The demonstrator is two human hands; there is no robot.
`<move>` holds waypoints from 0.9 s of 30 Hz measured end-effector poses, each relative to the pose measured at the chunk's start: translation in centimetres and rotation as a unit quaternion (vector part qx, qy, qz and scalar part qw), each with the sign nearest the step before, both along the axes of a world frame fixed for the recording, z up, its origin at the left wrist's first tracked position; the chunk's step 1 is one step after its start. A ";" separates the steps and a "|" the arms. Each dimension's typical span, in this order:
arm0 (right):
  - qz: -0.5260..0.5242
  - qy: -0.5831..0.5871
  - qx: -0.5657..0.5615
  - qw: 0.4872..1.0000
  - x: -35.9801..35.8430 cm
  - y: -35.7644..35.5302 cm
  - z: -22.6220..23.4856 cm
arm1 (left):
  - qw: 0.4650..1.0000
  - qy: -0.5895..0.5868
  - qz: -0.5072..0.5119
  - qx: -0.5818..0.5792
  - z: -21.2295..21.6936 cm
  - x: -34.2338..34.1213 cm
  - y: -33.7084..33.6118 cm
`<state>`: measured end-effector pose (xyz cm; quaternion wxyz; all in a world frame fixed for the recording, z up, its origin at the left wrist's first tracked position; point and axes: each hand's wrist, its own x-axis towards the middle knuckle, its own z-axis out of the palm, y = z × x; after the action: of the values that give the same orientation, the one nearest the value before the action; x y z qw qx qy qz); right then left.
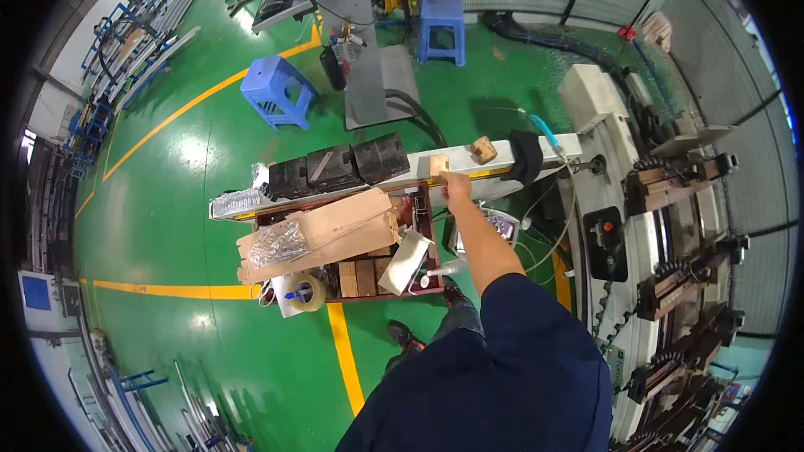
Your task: The person places metal profiles onto a worktable with a coworker, retrieves wooden blocks from a cart, and rubs the ends of the metal profiles using a wooden block.
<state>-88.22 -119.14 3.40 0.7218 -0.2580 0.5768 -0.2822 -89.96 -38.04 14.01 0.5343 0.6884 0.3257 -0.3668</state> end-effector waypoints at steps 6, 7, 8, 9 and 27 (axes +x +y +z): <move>0.047 0.103 -0.070 0.991 1.9 -3.2 -2.8 | 0.996 -0.012 -0.020 0.088 4.5 -4.3 -6.4; 0.054 0.102 -0.066 0.991 1.8 -3.1 -2.8 | 0.995 -0.016 -0.021 0.097 4.4 -5.1 -7.0; 0.093 0.146 -0.068 0.983 1.6 -2.8 -2.7 | 0.994 -0.020 -0.023 0.106 4.2 -5.8 -7.6; 0.131 0.188 -0.071 0.971 1.3 -2.7 -2.5 | 0.993 -0.023 -0.025 0.115 4.0 -6.6 -8.1; 0.187 0.380 -0.335 0.842 -6.2 -13.5 -5.0 | 0.985 -0.070 -0.028 0.156 -2.1 -13.3 -10.4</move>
<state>-94.46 -132.63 -1.58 0.3547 -0.6741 0.6171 -0.1975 -103.23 -48.44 11.92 0.4312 0.7963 0.3213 -0.2769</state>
